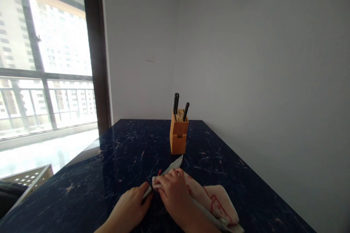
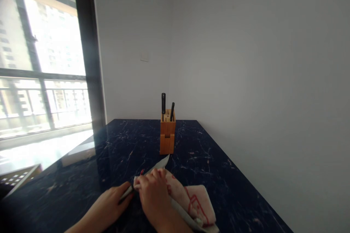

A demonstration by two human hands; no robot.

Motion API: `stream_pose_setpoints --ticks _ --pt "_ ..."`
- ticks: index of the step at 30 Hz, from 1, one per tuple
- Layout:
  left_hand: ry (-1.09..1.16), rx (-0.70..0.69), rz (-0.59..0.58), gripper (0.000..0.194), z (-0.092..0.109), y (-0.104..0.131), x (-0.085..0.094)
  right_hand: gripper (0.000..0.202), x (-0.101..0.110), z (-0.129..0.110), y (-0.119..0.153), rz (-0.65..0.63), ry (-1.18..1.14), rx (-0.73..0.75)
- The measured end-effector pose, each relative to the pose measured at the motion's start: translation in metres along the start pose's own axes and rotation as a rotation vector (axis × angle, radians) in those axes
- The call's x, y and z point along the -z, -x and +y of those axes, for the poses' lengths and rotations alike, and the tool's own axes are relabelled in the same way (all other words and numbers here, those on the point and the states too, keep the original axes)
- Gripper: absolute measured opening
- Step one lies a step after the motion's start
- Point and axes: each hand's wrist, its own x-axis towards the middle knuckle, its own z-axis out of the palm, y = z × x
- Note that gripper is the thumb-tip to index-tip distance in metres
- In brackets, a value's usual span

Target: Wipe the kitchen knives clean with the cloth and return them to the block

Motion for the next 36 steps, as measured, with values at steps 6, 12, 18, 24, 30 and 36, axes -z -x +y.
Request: stream_pose_setpoints --ticks 6,12,18,24,30,36 --pt "-0.011 -0.011 0.008 0.02 0.0 -0.001 0.001 0.015 0.001 0.002 -0.003 0.038 0.042 -0.044" --pt "-0.02 -0.005 0.007 0.023 0.002 0.003 0.004 0.014 0.002 0.018 -0.009 0.073 0.119 -0.132" --pt "0.031 -0.025 0.006 0.031 0.003 0.003 0.006 0.012 0.013 0.035 -0.012 0.085 0.228 -0.223" --pt "0.026 -0.036 0.005 0.039 0.002 0.004 0.006 0.012 0.023 0.056 -0.012 0.152 0.286 -0.302" --pt "0.018 -0.038 0.0 0.039 0.003 0.006 0.007 0.019 0.022 0.08 -0.006 0.246 0.362 -0.385" --pt "0.047 -0.021 0.001 0.04 0.005 0.005 0.008 0.018 0.02 0.083 -0.005 0.247 0.4 -0.438"
